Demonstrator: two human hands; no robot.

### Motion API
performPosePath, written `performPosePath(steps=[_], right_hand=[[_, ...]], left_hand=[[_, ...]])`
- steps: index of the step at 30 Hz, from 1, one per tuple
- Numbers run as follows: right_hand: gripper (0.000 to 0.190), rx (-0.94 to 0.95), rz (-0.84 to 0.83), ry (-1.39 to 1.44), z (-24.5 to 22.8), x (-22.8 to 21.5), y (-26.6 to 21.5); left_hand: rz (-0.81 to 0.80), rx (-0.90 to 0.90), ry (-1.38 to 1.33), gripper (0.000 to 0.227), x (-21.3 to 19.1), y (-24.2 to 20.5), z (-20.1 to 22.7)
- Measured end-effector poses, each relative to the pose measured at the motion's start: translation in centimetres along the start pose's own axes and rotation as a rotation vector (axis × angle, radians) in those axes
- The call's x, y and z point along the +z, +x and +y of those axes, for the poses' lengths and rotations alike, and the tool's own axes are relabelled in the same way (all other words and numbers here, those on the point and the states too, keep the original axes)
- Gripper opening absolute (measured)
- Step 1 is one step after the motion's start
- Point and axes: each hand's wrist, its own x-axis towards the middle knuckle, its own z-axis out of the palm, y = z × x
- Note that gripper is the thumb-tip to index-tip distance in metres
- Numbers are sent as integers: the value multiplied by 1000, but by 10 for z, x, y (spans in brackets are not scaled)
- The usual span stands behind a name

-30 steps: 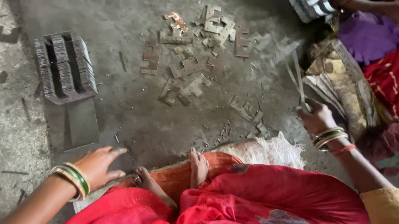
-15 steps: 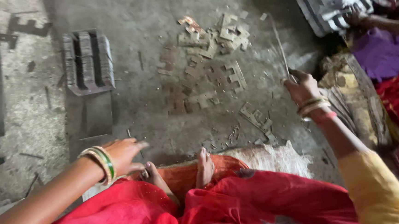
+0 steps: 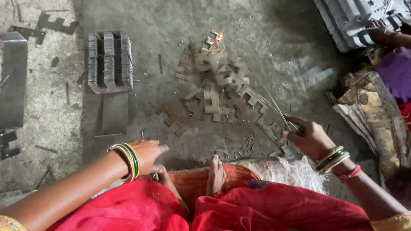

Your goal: The person sits on the floor and assembles small metal parts into a larger metal frame. They pick up individual pieces, align them, and insert them into the frame, occasionally using a metal rod to adjust or secure the components.

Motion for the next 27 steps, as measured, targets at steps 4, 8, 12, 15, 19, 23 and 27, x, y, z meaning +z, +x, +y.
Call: performPosePath(steps=[4,8,12,15,19,23,27], right_hand=[[56,-155,167,12,10,10,29],[54,-252,259,32,-19,27,120],[58,-172,100,123,-57,41,145],[60,-405,51,46,-51,24,112],[55,-158,228,-36,10,1,94],[56,-62,422,64,84,35,118],[58,-150,492,-368,166,60,121]], left_hand=[[-18,-10,32,70,-6,-4,7],[-33,-27,52,67,-18,-10,19],[14,-44,96,67,-28,-16,18],[7,-45,99,65,-33,-9,5],[6,1,133,51,-32,42,-9],[117,44,170,48,-34,132,-10],[603,108,24,54,-24,221,-3]])
